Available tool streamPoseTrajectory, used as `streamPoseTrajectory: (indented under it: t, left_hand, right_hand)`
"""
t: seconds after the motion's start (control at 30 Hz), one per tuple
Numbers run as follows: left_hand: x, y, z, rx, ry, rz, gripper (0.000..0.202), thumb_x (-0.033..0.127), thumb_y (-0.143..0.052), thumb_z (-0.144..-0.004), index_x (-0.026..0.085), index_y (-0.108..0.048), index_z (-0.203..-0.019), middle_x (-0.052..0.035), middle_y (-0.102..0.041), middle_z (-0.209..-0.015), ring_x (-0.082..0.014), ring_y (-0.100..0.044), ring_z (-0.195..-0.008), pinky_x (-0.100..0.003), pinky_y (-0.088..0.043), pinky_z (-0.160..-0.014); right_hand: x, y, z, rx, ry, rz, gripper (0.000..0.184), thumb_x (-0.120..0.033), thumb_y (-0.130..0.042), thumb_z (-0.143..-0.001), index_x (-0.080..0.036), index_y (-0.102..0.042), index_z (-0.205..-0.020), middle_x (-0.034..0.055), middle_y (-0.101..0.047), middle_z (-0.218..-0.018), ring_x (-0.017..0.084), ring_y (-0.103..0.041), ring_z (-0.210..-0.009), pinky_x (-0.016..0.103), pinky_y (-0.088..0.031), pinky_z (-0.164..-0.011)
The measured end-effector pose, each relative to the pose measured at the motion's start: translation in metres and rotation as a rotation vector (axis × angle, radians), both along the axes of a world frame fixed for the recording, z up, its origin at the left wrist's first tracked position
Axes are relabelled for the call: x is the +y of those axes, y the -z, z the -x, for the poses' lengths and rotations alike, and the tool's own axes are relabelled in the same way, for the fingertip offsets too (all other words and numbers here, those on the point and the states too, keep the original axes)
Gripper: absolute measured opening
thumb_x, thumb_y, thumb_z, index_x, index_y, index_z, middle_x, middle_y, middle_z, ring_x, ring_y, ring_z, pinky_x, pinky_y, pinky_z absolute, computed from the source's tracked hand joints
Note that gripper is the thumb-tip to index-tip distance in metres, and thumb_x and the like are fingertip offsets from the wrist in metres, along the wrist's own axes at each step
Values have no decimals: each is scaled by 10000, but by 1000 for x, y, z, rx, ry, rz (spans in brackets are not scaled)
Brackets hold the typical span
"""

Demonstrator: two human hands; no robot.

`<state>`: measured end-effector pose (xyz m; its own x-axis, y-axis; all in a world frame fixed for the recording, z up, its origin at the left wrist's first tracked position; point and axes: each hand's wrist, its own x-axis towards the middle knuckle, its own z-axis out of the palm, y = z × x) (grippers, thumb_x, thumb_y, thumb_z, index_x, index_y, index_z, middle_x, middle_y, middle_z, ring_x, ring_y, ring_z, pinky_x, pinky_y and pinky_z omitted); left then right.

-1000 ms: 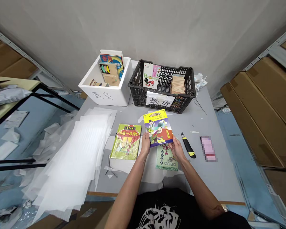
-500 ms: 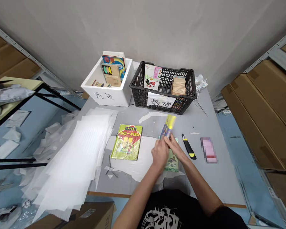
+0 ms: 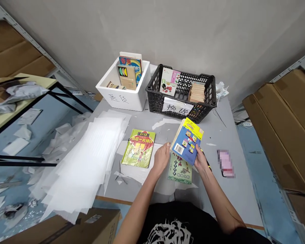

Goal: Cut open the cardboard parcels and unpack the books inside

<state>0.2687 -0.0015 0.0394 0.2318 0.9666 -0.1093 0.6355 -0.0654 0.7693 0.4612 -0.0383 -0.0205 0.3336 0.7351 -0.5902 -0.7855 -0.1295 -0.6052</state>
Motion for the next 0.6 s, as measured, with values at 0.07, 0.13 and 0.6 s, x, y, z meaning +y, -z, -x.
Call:
streamPoseTrajectory:
  t: [0.07, 0.13, 0.6]
  left_hand:
    - [2, -6, -1, 47, 82, 44, 522, 364, -149, -987, 180, -633, -923, -64, -699, -826, -195, -651, -793, -289, -447, -698]
    - [0, -14, -4, 108, 112, 14, 561, 350, -108, -990, 177, -629, -878, -70, -696, -796, -197, -654, -785, -281, -435, -681]
    - [-33, -32, -42, 504, 322, -177, 414, 207, -271, -965, 64, -427, -1321, -155, -700, -818, -231, -701, -760, -262, -480, -598]
  right_hand:
    - [0, 3, 1, 27, -5, 20, 234, -313, -681, -789, -226, -640, -1002, 8, -762, -876, 228, -716, -874, 439, -570, -848]
    - [-1, 5, 3, 38, -20, 44, 235, -330, -665, -802, -229, -642, -1013, 18, -762, -887, 239, -706, -918, 457, -561, -861]
    - [-5, 24, 22, 27, -86, 39, 233, -431, -610, -811, -235, -677, -918, 41, -749, -947, 240, -676, -1000, 409, -569, -860]
